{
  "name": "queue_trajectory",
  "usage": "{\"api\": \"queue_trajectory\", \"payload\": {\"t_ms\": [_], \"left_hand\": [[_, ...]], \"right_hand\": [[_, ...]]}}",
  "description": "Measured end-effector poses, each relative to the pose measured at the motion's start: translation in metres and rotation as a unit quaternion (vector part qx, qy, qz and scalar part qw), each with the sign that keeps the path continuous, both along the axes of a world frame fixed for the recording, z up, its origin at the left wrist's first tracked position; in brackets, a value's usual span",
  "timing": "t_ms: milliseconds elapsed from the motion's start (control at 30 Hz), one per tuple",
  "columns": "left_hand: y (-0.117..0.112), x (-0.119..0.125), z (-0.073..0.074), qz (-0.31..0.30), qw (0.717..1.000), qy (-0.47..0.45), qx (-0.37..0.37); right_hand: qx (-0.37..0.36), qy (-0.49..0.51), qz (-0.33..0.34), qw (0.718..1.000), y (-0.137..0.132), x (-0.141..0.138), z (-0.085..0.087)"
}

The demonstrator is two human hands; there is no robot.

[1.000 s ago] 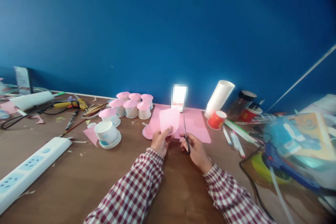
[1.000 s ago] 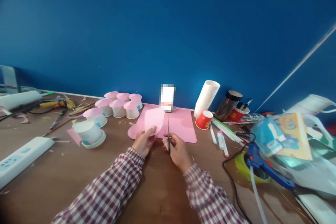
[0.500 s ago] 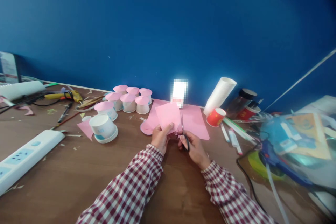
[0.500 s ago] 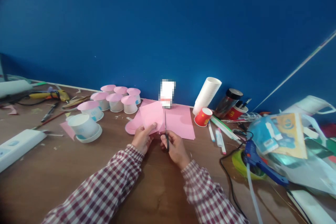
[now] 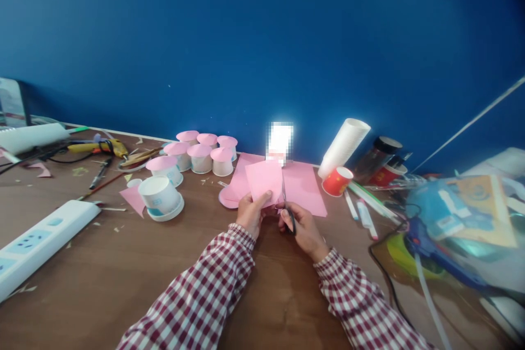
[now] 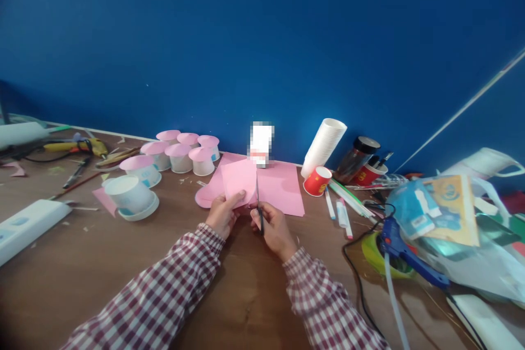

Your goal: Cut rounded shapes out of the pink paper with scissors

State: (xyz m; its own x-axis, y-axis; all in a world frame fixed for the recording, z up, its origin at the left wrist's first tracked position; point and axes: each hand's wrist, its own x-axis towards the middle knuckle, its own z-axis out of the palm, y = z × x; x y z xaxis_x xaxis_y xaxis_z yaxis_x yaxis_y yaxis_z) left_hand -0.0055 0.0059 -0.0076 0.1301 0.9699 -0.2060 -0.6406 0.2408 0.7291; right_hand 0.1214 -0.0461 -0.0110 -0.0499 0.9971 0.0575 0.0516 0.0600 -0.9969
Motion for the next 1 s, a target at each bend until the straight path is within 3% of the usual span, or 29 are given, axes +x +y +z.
{"api": "queue_trajectory", "payload": {"t_ms": [1000], "left_hand": [[-0.0023,-0.0005,0.0014,-0.006,1.0,0.014,0.014]], "right_hand": [[-0.002,-0.011,0.002,1.0,-0.0009,-0.0006,0.0049]]}}
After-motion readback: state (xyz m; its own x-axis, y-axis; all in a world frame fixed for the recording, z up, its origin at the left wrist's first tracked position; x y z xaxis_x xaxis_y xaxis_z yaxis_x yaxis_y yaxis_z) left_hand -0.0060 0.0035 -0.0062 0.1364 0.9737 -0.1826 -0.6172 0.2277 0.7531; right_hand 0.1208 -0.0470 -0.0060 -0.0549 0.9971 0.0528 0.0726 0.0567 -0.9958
